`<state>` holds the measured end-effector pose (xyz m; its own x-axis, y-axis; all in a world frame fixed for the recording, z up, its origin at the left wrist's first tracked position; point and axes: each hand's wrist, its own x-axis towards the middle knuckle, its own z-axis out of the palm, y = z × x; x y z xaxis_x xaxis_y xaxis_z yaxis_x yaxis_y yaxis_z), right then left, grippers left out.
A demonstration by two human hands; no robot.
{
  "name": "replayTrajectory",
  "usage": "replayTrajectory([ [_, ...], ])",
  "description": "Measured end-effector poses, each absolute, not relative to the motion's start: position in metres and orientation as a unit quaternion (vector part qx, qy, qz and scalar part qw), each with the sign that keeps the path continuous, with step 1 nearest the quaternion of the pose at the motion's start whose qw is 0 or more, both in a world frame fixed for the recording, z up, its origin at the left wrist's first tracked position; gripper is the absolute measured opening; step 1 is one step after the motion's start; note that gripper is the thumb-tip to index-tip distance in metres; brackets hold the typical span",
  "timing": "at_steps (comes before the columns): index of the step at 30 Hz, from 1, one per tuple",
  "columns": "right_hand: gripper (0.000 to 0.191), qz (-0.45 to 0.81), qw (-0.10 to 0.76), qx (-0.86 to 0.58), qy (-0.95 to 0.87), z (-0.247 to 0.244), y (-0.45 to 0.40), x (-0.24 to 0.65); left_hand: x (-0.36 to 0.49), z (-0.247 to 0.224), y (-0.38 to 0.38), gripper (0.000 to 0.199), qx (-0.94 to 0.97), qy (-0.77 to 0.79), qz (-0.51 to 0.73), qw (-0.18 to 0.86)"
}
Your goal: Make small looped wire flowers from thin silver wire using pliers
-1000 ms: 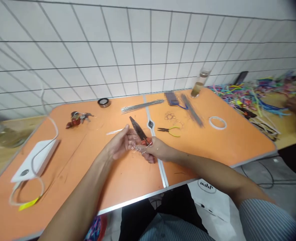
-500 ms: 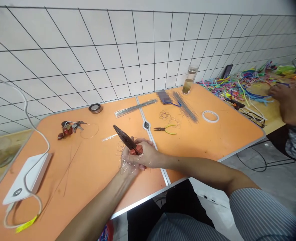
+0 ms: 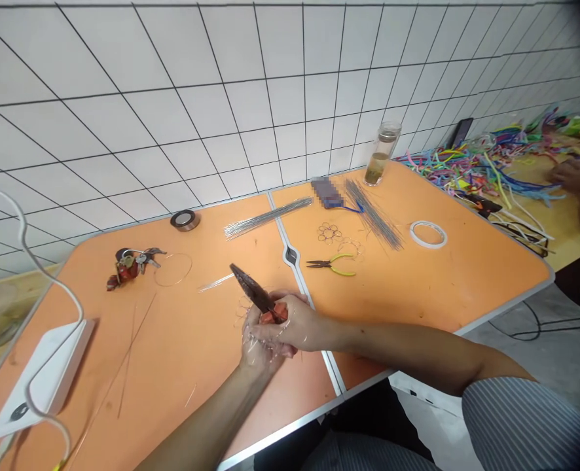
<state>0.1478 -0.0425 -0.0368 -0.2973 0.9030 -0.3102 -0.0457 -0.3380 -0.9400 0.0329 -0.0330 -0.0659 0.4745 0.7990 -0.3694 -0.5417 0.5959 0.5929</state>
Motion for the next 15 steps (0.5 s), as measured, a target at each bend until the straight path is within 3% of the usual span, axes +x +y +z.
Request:
replayTrajectory([
  [4,0.056,0.713,0.379,-0.431,-0.402,-0.032,-0.037,0.156,0.034,-0.048,-0.030,0.037,0.231,0.334,0.373,0.834],
  [7,0.051,0.735,0.388,-0.391,-0.395,-0.032,-0.033,0.164,0.028,-0.044,-0.023,0.039,0.239,0.339,0.350,0.840],
  [11,0.040,0.760,0.336,-0.394,-0.393,-0.034,-0.030,0.171,0.017,-0.047,-0.014,0.022,0.276,0.334,0.330,0.838],
  [15,0.036,0.782,0.298,-0.389,-0.385,-0.036,-0.028,0.173,0.010,-0.048,-0.010,0.027,0.323,0.338,0.282,0.838],
])
